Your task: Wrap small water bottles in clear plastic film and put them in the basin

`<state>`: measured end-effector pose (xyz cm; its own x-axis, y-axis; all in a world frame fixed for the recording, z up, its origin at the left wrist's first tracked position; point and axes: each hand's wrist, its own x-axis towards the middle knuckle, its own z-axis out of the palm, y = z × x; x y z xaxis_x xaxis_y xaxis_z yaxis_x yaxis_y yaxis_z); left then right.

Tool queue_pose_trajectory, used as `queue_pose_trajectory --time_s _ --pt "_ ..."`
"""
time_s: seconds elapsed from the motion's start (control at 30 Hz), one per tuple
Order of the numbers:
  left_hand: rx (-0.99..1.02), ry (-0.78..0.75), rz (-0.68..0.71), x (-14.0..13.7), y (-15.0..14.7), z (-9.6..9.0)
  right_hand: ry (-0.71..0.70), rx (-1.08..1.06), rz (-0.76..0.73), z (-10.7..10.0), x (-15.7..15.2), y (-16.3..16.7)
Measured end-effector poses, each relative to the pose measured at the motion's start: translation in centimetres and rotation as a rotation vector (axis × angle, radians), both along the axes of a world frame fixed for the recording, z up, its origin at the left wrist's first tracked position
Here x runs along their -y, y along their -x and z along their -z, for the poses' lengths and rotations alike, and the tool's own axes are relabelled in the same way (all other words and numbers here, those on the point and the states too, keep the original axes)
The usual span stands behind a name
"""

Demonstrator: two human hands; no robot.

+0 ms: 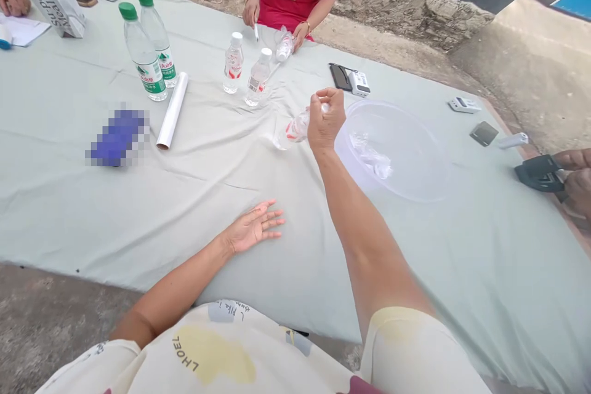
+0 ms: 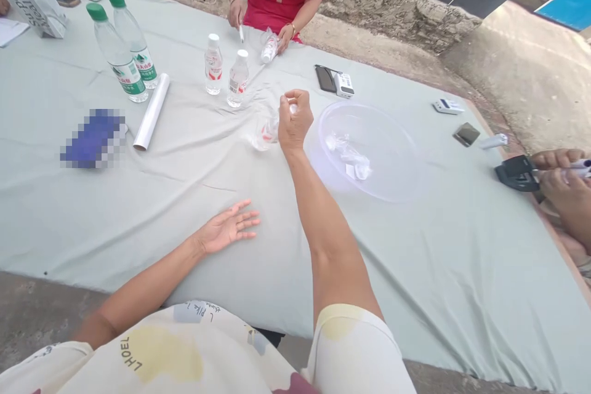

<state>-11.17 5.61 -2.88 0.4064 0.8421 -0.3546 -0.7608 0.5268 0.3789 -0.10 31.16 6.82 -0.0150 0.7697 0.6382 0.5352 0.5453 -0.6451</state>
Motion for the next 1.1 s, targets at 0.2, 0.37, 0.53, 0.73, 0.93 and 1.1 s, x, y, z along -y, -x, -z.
queue_pose_trajectory --time_s 0.2,0.37,0.53,0.73,0.93,1.1 --pt "-0.030 -0.041 0.126 0.1 0.1 1.2 0.092 0.188 0.041 1.9 -7.4 1.0" --pt "-0.047 -0.065 0.154 0.0 0.1 1.1 0.240 0.412 -0.009 0.0 -8.7 -0.1" --pt "-0.046 -0.057 0.164 -0.1 -0.1 1.3 0.156 0.547 -0.079 -5.2 -9.7 1.6" --pt "-0.051 -0.073 0.168 -0.3 -0.1 1.8 0.172 0.506 -0.312 -4.6 -12.9 11.1" --pt "-0.024 -0.046 0.180 -0.3 -0.1 2.3 0.229 0.582 -0.324 -3.0 -10.9 12.3" --pt "-0.013 -0.051 0.182 -0.1 -0.2 2.0 0.288 0.713 -0.373 -5.2 -1.7 8.1"
